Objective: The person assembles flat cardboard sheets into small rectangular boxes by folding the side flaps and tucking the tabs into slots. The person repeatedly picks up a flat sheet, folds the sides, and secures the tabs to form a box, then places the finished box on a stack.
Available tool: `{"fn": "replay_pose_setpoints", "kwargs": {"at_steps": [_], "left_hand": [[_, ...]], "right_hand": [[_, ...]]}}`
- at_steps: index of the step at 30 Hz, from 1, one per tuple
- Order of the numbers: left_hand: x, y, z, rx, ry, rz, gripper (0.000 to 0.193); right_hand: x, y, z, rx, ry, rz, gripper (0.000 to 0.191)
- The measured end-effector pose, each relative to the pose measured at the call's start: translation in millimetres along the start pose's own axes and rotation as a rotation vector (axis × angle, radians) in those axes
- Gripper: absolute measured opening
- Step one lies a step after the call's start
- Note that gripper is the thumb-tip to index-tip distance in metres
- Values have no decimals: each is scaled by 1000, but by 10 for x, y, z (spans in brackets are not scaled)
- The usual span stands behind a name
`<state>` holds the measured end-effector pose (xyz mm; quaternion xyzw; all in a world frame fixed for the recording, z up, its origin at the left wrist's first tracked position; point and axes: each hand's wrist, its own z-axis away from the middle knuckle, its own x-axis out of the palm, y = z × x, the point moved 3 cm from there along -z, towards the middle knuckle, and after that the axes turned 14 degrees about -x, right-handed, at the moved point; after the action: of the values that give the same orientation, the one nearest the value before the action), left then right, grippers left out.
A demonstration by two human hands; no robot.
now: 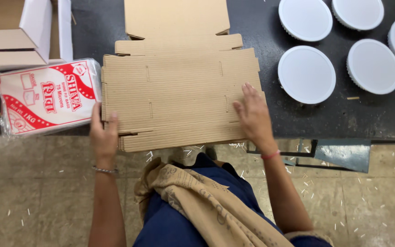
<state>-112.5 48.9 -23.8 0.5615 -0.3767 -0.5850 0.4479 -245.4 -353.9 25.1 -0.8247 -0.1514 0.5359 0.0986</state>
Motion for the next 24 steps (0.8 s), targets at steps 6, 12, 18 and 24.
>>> {"fn": "replay_pose_setpoints", "kwargs": {"at_steps": [6,12,18,24], "left_hand": [[107,47,59,63,40,-44,67],[151,178,102,64,101,-73,70],[273,220,207,0,184,-90,70],[587,240,138,4,238,-48,75]], "right_hand": [[188,-706,438,-389,-583,-1019,45],[-243,317,373,223,144,-242,46],[119,868,443,491,102,-590,57],[135,1129,389,479,200,-678,54]]}}
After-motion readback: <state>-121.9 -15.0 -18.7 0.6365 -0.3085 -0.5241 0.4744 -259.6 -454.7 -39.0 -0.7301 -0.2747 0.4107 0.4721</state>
